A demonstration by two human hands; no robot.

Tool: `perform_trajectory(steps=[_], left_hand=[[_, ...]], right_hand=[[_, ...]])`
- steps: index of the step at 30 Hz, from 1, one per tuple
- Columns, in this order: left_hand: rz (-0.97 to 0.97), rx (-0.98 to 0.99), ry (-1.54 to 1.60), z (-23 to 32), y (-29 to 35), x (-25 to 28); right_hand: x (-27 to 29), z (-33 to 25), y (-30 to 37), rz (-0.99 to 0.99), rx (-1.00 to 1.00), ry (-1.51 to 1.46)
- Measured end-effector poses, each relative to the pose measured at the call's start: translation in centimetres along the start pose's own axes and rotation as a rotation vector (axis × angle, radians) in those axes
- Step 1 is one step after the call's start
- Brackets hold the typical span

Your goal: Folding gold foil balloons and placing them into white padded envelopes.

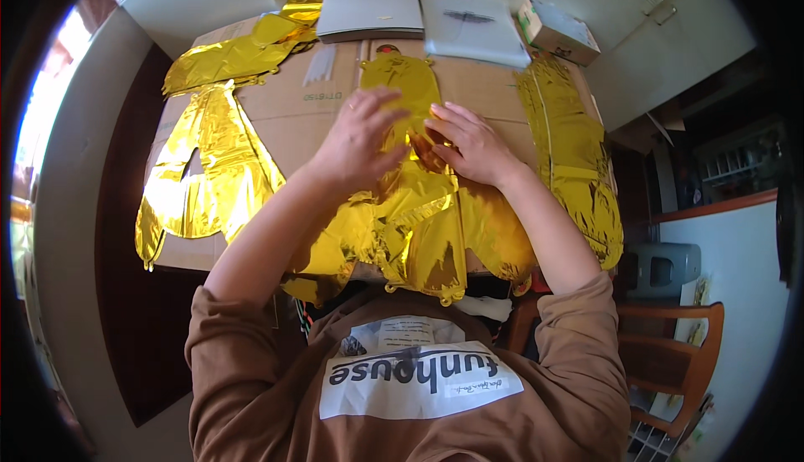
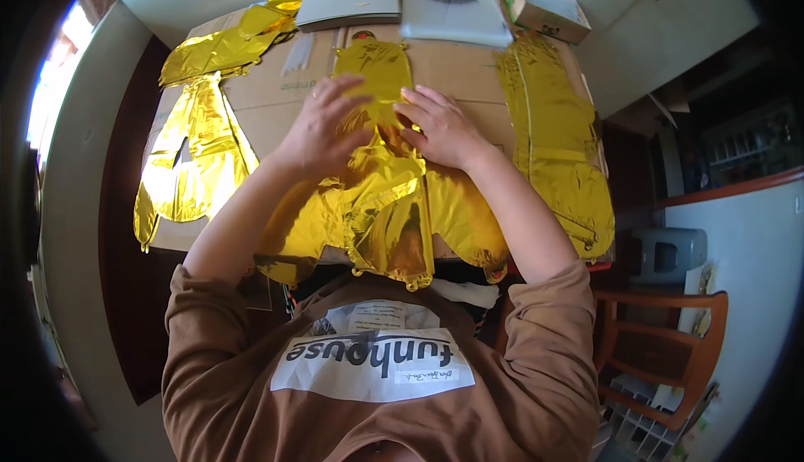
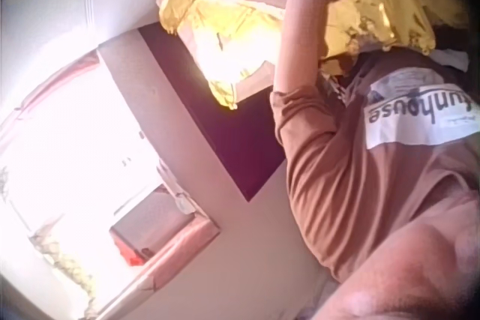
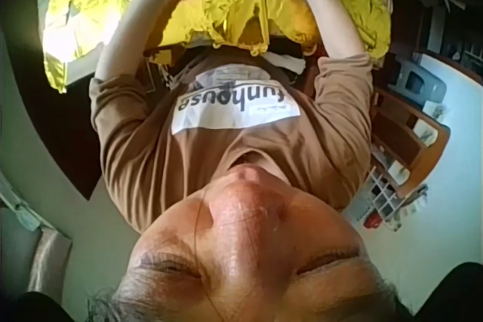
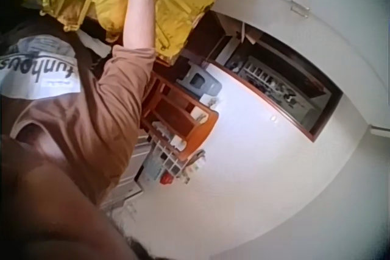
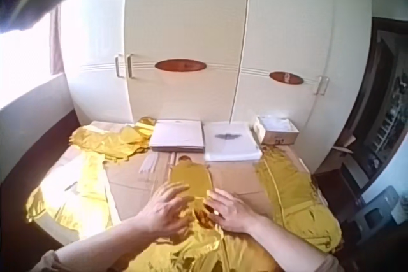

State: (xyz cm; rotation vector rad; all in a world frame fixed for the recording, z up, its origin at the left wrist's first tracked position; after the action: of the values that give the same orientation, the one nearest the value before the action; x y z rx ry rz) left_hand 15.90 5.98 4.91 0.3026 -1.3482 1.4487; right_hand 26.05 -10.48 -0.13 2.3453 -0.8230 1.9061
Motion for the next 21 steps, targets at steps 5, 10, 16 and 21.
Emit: perform_trajectory(steps=[5,10,16,21], left_hand=[[-0.243,-0.050,0.127,5.1,1.1,-2.0],[-0.291,-0.059,0.075,3.9,2.8,-4.4],[-0.283,-0.035,0.068,3.6,3.4,-4.4],[-0.290,-0.046,0.081,4.0,2.9,-4.6]], right_hand=[[0.5,-0.4,-0.3,0.019,0.025,-0.006],[1.1,-0.4,-0.1,0.070,-0.019,-0.073],[8.0,-1.3,5.3,-0.011,-0.555,-0.174],[12.2,-2.5,16.6,-0.141,-0.904,0.044]])
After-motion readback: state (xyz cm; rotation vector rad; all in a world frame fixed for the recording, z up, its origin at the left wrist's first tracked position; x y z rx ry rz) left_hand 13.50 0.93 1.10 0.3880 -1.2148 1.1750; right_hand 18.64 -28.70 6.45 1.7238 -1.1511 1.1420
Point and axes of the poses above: each hand's wrist, its own y-axis away from the middle knuckle, its own x-axis out of the back of the hand, z = x × y, the point moved 7 cm from there along -y, towards the middle knuckle, and after that the axes turned 2 degrees about -x, right-handed, at the moved point
